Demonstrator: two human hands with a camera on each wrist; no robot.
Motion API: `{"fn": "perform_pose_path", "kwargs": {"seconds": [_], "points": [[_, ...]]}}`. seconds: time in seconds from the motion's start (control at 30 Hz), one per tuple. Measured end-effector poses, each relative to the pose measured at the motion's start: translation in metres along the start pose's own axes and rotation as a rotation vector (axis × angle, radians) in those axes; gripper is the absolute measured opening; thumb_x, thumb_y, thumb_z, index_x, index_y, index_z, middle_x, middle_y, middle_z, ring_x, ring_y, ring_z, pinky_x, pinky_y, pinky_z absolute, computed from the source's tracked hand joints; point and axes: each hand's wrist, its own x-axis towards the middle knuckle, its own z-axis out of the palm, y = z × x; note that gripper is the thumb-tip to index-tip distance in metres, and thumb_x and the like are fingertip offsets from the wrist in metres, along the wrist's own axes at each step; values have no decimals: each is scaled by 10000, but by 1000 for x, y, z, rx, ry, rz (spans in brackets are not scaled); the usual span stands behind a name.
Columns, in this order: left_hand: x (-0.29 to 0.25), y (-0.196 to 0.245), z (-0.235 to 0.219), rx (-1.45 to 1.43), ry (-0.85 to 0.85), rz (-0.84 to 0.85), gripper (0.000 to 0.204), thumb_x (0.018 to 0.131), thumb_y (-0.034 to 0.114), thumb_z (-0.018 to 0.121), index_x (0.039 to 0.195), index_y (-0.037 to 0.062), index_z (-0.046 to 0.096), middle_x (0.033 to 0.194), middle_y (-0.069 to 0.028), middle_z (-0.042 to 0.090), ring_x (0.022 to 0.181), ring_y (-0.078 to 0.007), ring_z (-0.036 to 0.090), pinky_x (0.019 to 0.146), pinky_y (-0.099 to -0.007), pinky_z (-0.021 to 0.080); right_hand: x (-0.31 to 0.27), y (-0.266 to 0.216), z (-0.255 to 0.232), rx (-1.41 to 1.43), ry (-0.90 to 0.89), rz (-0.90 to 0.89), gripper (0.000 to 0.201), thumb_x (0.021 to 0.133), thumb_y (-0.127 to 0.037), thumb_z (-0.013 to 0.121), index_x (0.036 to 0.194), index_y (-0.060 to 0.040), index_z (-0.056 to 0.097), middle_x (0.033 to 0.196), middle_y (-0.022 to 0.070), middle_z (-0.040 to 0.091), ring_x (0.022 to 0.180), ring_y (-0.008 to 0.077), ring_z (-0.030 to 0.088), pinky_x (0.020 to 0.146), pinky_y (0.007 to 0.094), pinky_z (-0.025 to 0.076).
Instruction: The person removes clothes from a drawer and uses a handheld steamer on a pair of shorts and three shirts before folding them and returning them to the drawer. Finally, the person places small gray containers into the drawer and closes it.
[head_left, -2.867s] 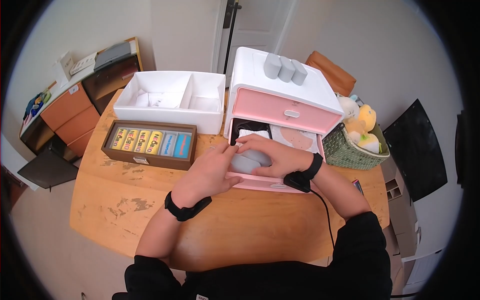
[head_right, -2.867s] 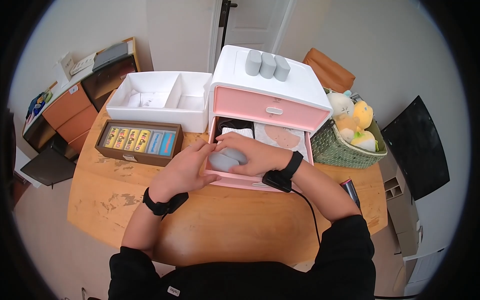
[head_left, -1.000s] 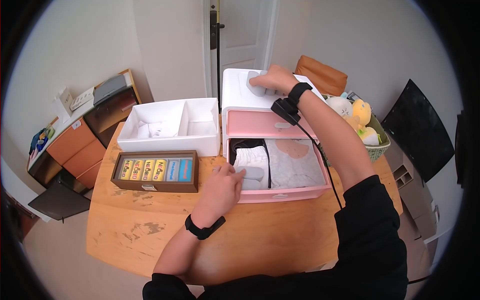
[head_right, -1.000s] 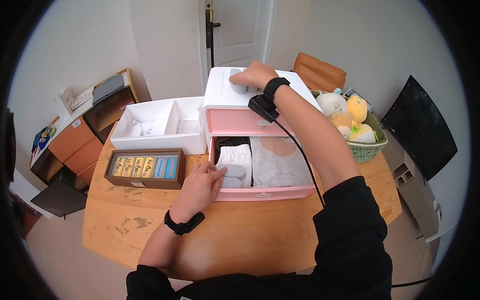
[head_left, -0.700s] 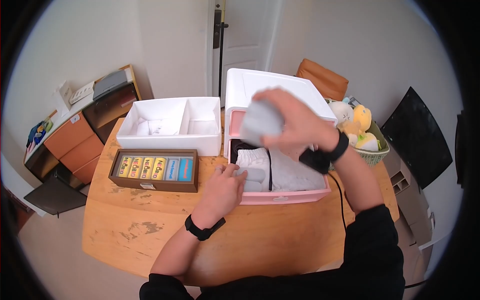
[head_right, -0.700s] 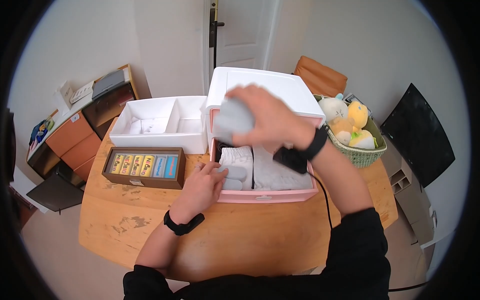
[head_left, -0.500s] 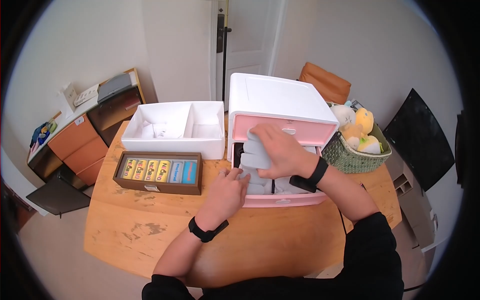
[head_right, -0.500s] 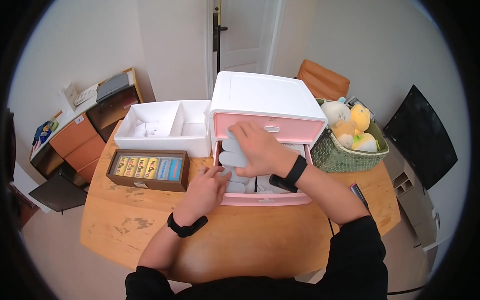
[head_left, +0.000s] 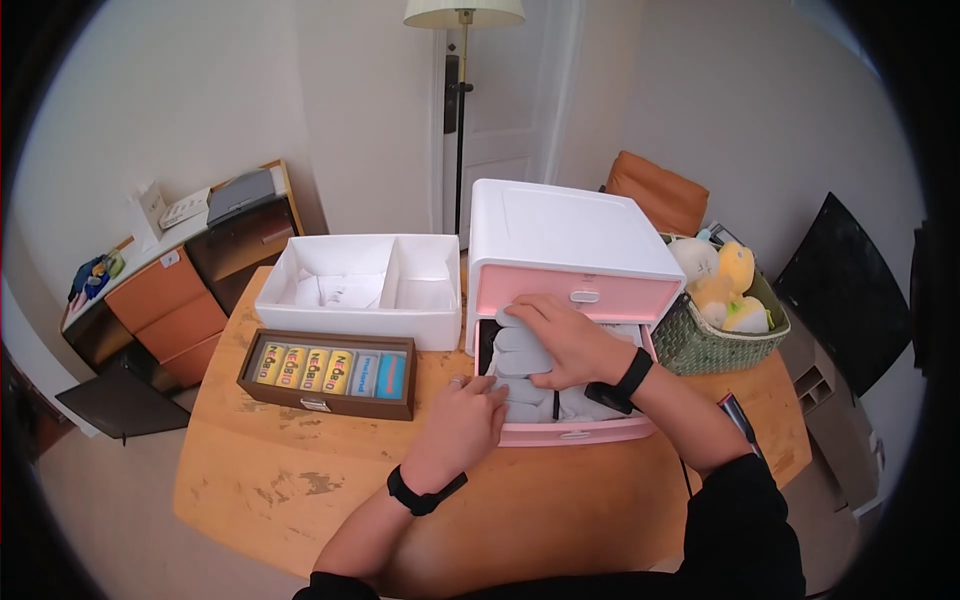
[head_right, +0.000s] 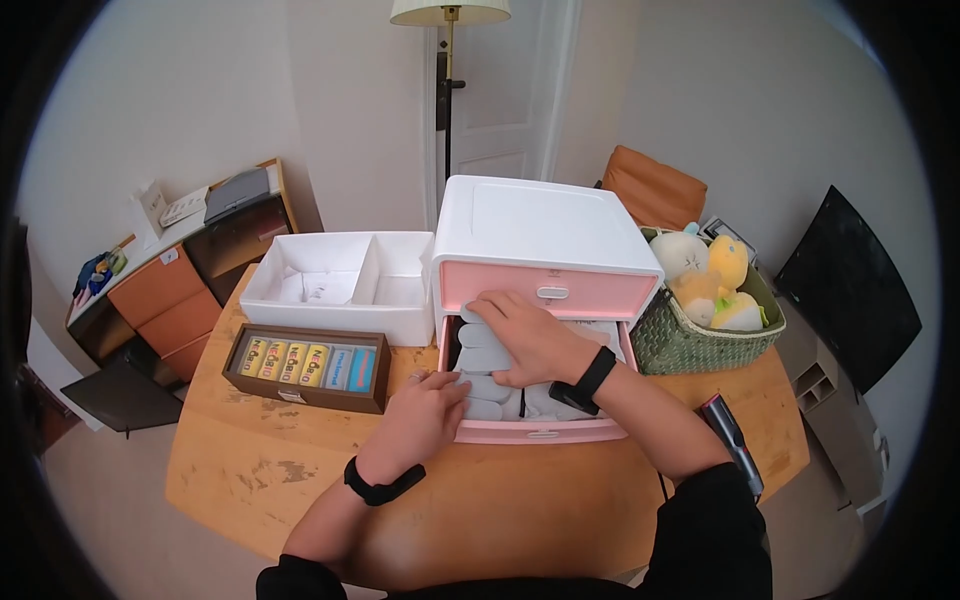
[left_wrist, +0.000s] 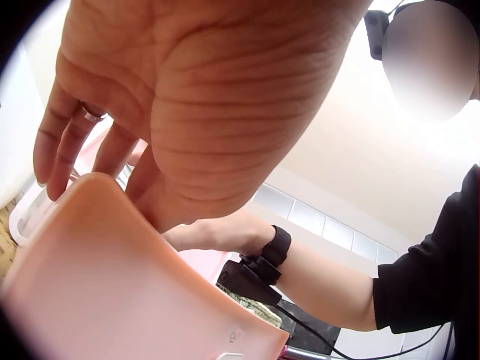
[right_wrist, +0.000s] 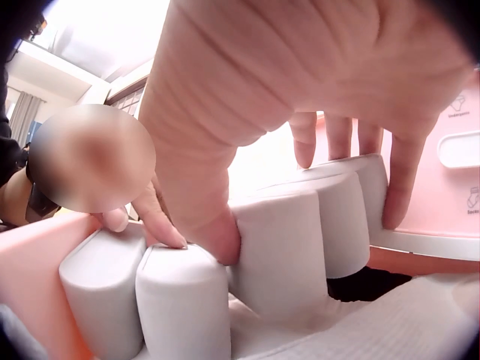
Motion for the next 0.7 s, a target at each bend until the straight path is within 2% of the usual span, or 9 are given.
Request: {"fn": "perform_pose_path", "kwargs": {"seconds": [0.13, 0.23, 0.33, 0.43, 0.53, 0.63, 0.7], "points": [[-1, 1, -3, -29, -42, -1, 245, 917, 144, 726, 1137, 52, 784, 1228, -189, 735, 1044, -411, 691, 960, -456, 562, 4, 4, -5, 61, -53, -44, 890, 633, -252, 889, 1396, -6, 503, 1338, 220, 545, 1269, 411, 543, 1082, 454, 488], [0, 6, -8, -31, -86, -28, 249, 920, 148, 726, 1140, 43, 777, 1228, -200, 730, 1060, -403, 692, 994, -455, 545, 3, 5, -1, 68, -130, 9, 880, 667, -284, 872, 1413, 5, 503, 1374, 233, 550, 1301, 399, 538, 1096, 453, 485], [-2, 5, -5, -7, -80, -21, 261, 920, 151, 726, 1152, 39, 769, 1217, -207, 728, 1064, -402, 690, 1004, -455, 540, -5, 8, 4, -34, -105, -26, 867, 727, -321, 856, 1438, 29, 505, 1453, 248, 529, 1346, 386, 523, 1119, 445, 473], [-2, 4, -2, 4, -87, -15, 276, 921, 160, 727, 1167, 38, 760, 1210, -214, 724, 1059, -406, 687, 1001, -457, 541, -8, 5, 6, -104, -142, -30, 813, 835, -358, 806, 1484, 26, 503, 1520, 263, 492, 1402, 413, 487, 1167, 456, 438], [-3, 4, 0, -5, -74, -4, 286, 926, 185, 733, 1169, 37, 757, 1213, -216, 717, 1053, -415, 681, 993, -452, 544, -18, 13, 25, -181, -76, -87, 719, 905, -379, 768, 1453, 30, 542, 1516, 257, 500, 1391, 405, 496, 1156, 452, 449], [-3, 10, -7, 4, -93, -30, 311, 932, 220, 739, 1183, 36, 747, 1248, -218, 698, 1062, -417, 674, 986, -446, 547, -22, 2, 25, -249, -56, -62, 661, 933, -384, 748, 1420, 29, 575, 1505, 252, 512, 1356, 387, 521, 1121, 445, 476], [-3, 10, -5, 26, -125, -28, 361, 932, 248, 748, 1218, 29, 726, 1301, -219, 671, 1081, -414, 667, 983, -443, 548, -25, -9, 22, -199, -69, 28, 606, 938, -383, 744, 1375, 16, 611, 1467, 248, 539, 1314, 373, 541, 1060, 447, 513]]}}
